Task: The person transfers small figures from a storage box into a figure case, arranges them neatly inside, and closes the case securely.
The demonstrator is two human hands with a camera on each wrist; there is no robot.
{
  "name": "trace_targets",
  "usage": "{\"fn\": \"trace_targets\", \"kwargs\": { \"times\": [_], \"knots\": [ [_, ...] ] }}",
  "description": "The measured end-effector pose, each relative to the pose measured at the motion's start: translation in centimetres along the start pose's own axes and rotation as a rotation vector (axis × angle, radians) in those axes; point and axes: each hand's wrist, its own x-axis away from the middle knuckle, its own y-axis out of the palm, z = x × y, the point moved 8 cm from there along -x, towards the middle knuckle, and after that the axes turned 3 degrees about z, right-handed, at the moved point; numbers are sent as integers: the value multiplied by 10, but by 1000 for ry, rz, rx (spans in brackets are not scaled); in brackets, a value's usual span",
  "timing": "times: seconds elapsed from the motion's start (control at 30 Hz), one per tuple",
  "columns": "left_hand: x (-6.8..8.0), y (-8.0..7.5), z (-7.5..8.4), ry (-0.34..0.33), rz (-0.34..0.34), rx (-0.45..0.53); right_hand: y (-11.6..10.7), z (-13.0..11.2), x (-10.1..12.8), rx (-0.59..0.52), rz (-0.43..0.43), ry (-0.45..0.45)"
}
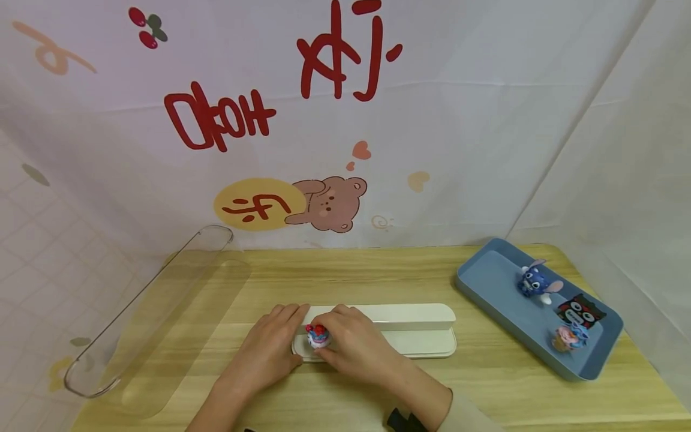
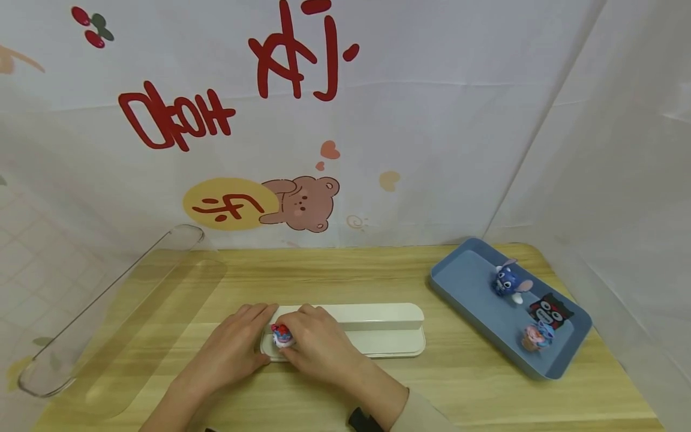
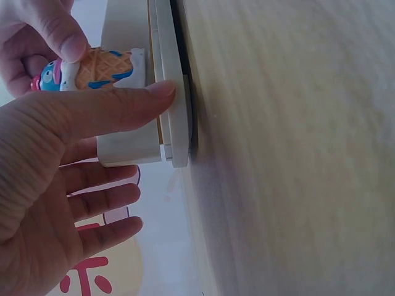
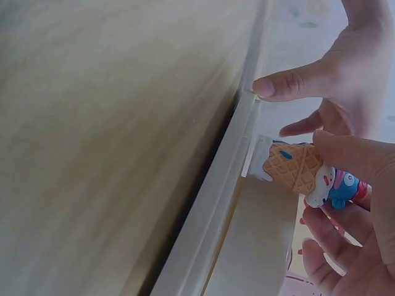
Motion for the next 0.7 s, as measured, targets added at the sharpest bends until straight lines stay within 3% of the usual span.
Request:
{"fn": "trace_targets", "kwargs": {
  "times": [0.7],
  "knots": [
    [0,-1,1,-13,-18,-2,8,4,-5,34,-57,8]
  ]
}}
